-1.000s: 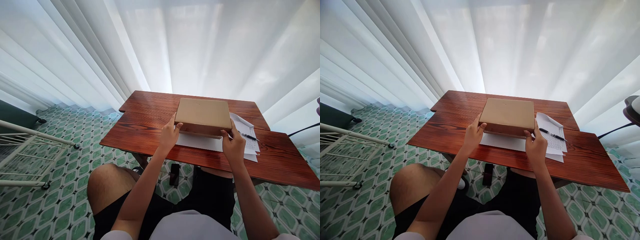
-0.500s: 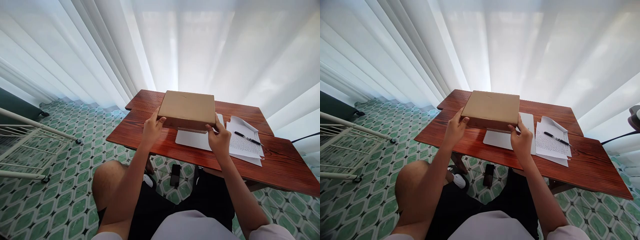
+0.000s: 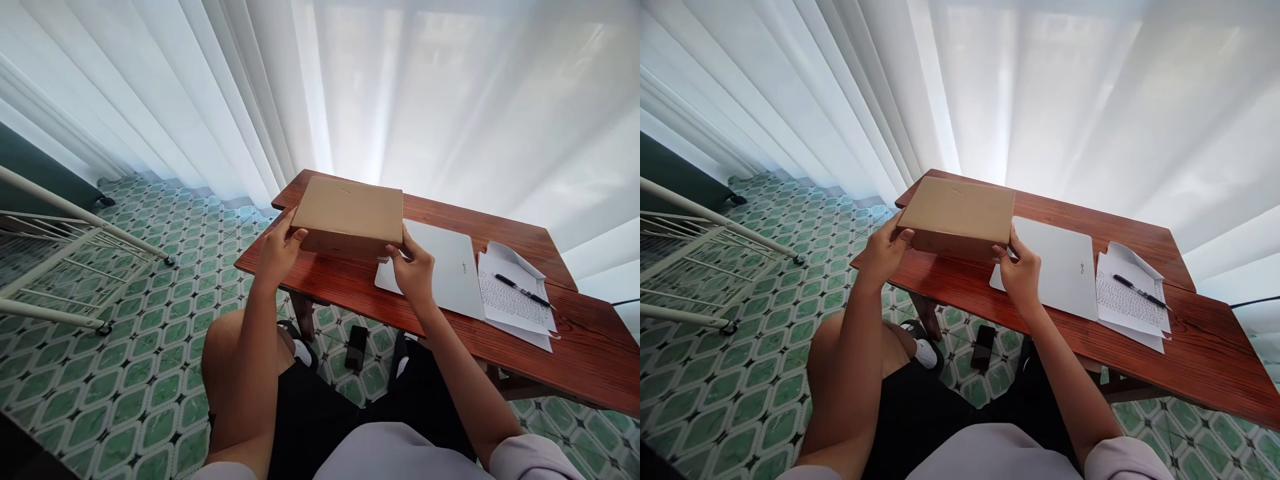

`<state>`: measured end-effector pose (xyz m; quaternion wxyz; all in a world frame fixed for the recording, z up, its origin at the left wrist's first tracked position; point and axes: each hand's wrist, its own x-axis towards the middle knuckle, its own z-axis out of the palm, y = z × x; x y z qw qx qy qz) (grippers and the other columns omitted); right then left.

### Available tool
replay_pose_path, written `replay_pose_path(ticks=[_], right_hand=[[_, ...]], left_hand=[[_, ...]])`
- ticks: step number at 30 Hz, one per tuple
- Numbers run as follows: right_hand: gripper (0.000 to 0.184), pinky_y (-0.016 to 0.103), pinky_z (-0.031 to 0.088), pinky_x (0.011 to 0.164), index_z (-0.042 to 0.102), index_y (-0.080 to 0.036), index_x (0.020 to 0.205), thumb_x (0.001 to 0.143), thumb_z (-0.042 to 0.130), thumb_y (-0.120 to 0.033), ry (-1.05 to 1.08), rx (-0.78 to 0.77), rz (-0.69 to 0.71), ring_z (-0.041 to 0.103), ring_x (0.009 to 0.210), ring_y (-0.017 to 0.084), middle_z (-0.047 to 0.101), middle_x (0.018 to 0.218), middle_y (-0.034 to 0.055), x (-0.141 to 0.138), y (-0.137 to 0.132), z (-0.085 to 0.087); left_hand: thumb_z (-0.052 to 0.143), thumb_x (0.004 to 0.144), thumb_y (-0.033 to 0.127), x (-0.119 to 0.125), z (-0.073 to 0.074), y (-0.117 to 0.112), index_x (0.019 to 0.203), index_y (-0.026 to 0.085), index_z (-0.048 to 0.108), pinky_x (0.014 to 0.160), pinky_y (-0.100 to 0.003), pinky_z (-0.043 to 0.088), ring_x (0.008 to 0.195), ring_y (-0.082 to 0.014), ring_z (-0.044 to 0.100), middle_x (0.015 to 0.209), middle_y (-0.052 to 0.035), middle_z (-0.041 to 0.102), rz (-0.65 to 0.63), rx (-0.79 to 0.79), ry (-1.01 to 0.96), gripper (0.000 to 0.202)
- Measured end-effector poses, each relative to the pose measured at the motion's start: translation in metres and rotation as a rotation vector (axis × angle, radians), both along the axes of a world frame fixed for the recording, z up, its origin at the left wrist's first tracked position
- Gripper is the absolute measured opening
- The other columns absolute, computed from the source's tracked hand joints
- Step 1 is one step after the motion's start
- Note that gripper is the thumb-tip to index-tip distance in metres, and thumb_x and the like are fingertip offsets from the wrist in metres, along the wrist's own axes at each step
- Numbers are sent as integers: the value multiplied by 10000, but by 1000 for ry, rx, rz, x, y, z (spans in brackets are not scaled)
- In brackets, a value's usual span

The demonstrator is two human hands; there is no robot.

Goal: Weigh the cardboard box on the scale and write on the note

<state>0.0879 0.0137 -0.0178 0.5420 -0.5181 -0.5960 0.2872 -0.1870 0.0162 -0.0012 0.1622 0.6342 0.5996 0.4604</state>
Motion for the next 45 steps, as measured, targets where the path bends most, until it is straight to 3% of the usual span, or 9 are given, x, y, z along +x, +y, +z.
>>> replay_pose_path(ticks=[4,11,18,26,33,37,41,45], right_hand=[[596,401,568,1053,585,-196,1449,881,659,-360,-5,-13,42,666,1240,259,580,1442,69,-12,5,-14],[587,425,488,1142,597,-181,1435,888,661,-384,-36,-43,54,631,1289,261,594,1421,85,-21,7,-30],[593,413,487,1147,594,-196,1437,880,672,-384,-50,-77,49,632,1286,260,592,1427,75,-24,6,-35],[594,407,483,1154,587,-223,1444,872,678,-356,-47,-81,57,607,1313,250,570,1444,52,-26,5,-36],[602,420,556,1070,553,-224,1480,911,640,-401,-119,-73,94,623,1298,278,607,1423,78,-24,3,-36],[637,460,564,1058,467,-236,1545,943,598,-400,-189,-101,147,636,1288,278,635,1400,84,-18,2,-35],[706,467,521,1137,405,-229,1580,935,616,-424,-171,-113,221,590,1351,256,565,1485,83,-8,1,-34],[685,482,552,1100,449,-214,1549,931,629,-451,-161,-74,185,640,1285,259,624,1418,115,11,0,-27]], left_hand=[[490,926,703,-14,-11,-1,1469,155,544,1042,-370,512,1248,-302,626,1345,-127,672,32,-20,-16,774],[474,942,656,-24,-15,-5,1498,194,522,989,-380,526,1176,-309,659,1304,-103,699,62,-104,46,724],[421,898,785,-29,-21,-6,1498,185,522,1007,-401,519,1247,-343,623,1336,-127,680,76,-137,83,855],[437,938,573,-29,-23,-7,1522,175,482,1147,-512,408,1365,-379,535,1419,-140,621,144,-250,162,708],[432,955,532,-28,-21,-10,1530,210,464,1082,-512,456,1328,-388,563,1430,-130,614,161,-325,172,659],[425,971,519,-26,-22,-9,1588,179,363,1079,-532,452,1341,-402,549,1456,-165,587,193,-375,225,707],[480,962,456,-19,-16,-13,1608,87,284,1105,-539,430,1377,-399,498,1495,-213,534,257,-240,353,770],[526,968,447,0,0,-23,1562,124,403,1128,-580,375,1394,-418,446,1481,-206,542,346,12,545,688]])
